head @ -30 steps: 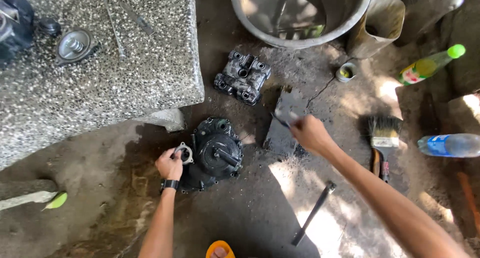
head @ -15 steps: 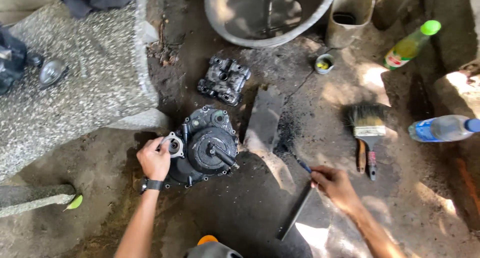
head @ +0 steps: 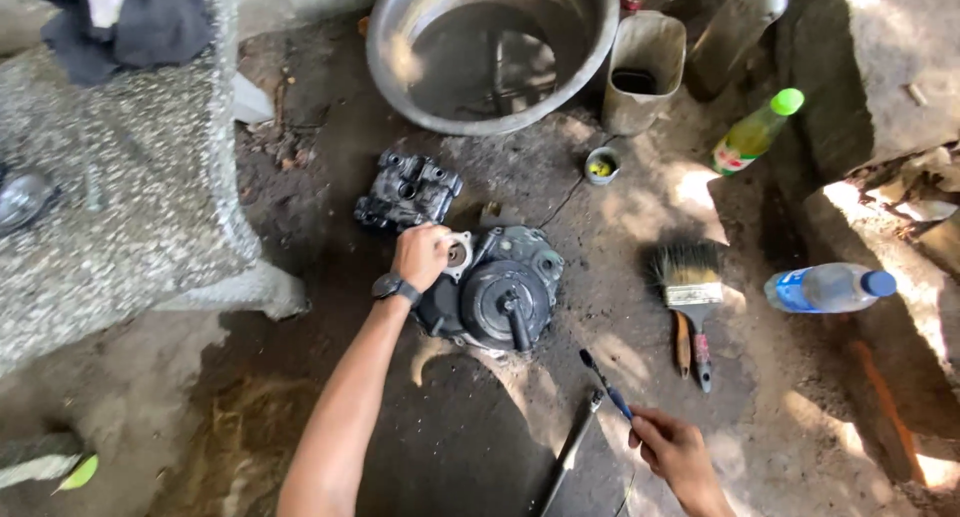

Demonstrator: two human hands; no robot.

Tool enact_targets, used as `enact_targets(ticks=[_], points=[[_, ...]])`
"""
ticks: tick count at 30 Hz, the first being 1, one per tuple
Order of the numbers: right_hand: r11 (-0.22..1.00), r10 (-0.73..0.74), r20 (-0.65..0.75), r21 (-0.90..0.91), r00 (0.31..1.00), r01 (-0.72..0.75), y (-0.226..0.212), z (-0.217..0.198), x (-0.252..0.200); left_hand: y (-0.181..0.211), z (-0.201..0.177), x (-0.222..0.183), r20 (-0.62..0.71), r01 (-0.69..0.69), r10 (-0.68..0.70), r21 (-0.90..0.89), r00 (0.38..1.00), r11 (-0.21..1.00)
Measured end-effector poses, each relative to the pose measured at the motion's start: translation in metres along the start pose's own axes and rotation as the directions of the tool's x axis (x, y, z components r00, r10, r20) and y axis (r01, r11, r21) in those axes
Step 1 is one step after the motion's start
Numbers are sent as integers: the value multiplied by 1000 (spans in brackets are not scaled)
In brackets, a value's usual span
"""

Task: Cleaning grease and oil from motorcycle engine components using brushes and a cleaning solution.

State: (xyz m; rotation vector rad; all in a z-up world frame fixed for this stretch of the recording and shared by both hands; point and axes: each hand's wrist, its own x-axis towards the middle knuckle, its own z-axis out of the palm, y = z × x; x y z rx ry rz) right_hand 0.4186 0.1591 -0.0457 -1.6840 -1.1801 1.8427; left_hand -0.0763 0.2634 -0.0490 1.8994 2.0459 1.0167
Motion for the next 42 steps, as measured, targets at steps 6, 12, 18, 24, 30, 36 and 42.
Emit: enact_targets(ticks=[6,12,18,24,30,36,42], points=[[985,171,-62,31,983,-170,-10,24,-4,14,4,16,-97,-95,95,9,991,995],[992,10,-2,128,1000,-9,8,60,24,27,-60,-26,376,311,-155,-891,913,-330],[983,30,50,181,998,-39,0,78,23,28,-74,-49,367,304,-157,-898,917,-318],[966,49,34,252,998,-56,33,65,26,47,-71,-69,187,368,-444,335,876,867],[939,165,22,304,986,-164,41,67,24,35,-14,-101,231,20,-67,198,971,980],[933,152,18,328,988,-149,30,61,21,24,-18,-87,358,76,-150,213,922,974],[977,-120,-159,157,980,146,-3,45,31,36,-34,-65,321,100,-137,131,937,986]])
